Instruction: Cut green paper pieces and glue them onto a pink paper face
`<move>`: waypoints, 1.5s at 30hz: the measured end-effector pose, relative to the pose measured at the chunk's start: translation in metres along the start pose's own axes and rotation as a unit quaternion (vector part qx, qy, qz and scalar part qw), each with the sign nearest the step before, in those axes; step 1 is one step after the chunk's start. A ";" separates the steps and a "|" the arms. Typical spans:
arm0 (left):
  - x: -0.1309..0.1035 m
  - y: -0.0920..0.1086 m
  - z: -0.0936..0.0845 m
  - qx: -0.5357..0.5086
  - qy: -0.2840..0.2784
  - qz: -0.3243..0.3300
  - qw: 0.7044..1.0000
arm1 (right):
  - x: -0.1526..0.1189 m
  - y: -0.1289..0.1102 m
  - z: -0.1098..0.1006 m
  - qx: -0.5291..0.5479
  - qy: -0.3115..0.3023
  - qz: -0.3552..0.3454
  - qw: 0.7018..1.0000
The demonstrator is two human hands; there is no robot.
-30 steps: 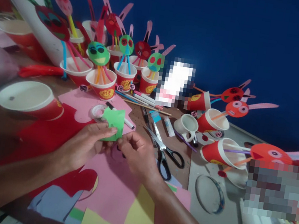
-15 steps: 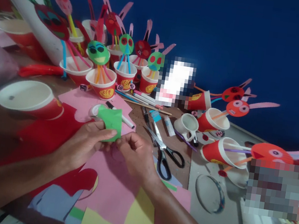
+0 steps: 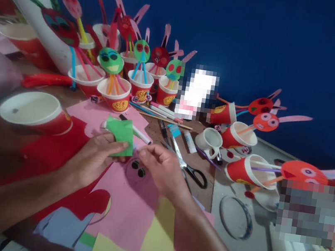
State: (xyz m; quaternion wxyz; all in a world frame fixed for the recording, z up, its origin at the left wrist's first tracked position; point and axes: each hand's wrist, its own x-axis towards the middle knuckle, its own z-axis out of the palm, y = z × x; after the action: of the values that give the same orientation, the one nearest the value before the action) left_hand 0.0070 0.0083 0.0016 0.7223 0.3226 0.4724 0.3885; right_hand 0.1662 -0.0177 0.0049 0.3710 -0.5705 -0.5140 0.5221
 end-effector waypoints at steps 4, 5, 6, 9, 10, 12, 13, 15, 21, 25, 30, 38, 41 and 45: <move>0.001 0.001 -0.005 -0.002 0.005 0.031 1.000 | -0.002 -0.010 -0.027 -0.184 0.018 -0.010 0.983; 0.002 0.002 -0.006 -0.004 0.005 0.031 0.999 | -0.003 -0.011 -0.035 -0.252 0.025 -0.009 0.967; 0.002 0.002 -0.007 -0.004 0.006 0.030 1.000 | -0.005 -0.011 -0.042 -0.325 0.036 -0.005 0.945; 0.002 0.005 -0.009 -0.007 0.009 0.026 1.000 | -0.013 -0.005 -0.059 -0.500 0.057 0.019 0.864; 0.002 0.006 -0.010 -0.010 0.010 0.027 1.000 | -0.016 -0.002 -0.064 -0.531 0.058 0.025 0.845; 0.002 0.006 -0.010 -0.016 0.006 0.032 0.999 | -0.022 0.006 -0.069 -0.567 0.053 0.034 0.821; 0.002 0.006 -0.010 -0.018 0.003 0.034 0.999 | -0.025 0.010 -0.070 -0.579 0.055 0.034 0.813; 0.002 0.005 -0.011 -0.022 -0.004 0.037 0.999 | -0.030 0.016 -0.070 -0.602 0.058 0.033 0.796; 0.002 0.004 -0.014 -0.015 -0.019 0.046 0.999 | -0.034 0.021 -0.076 -0.632 0.073 0.009 0.771; 0.002 0.007 -0.014 -0.031 -0.023 0.044 0.998 | -0.036 0.028 -0.090 -0.613 0.066 0.005 0.788; 0.003 0.009 -0.014 -0.061 -0.027 0.032 0.997 | -0.041 0.026 -0.092 -0.578 0.096 -0.019 0.810; 0.001 0.003 -0.009 -0.039 -0.022 0.018 0.999 | -0.021 -0.020 -0.022 -0.287 0.042 -0.033 0.957; -0.001 0.001 -0.008 -0.034 -0.044 0.022 0.998 | -0.007 -0.011 -0.003 -0.164 -0.004 -0.025 0.986; 0.000 -0.001 -0.007 -0.046 -0.081 0.024 0.995 | 0.000 0.000 0.006 -0.050 -0.043 -0.017 0.998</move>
State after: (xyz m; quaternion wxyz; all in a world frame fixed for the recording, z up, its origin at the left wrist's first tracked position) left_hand 0.0006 0.0085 -0.0013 0.7627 0.3309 0.3861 0.3996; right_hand 0.1606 -0.0179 0.0038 0.3279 -0.5569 -0.5646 0.5134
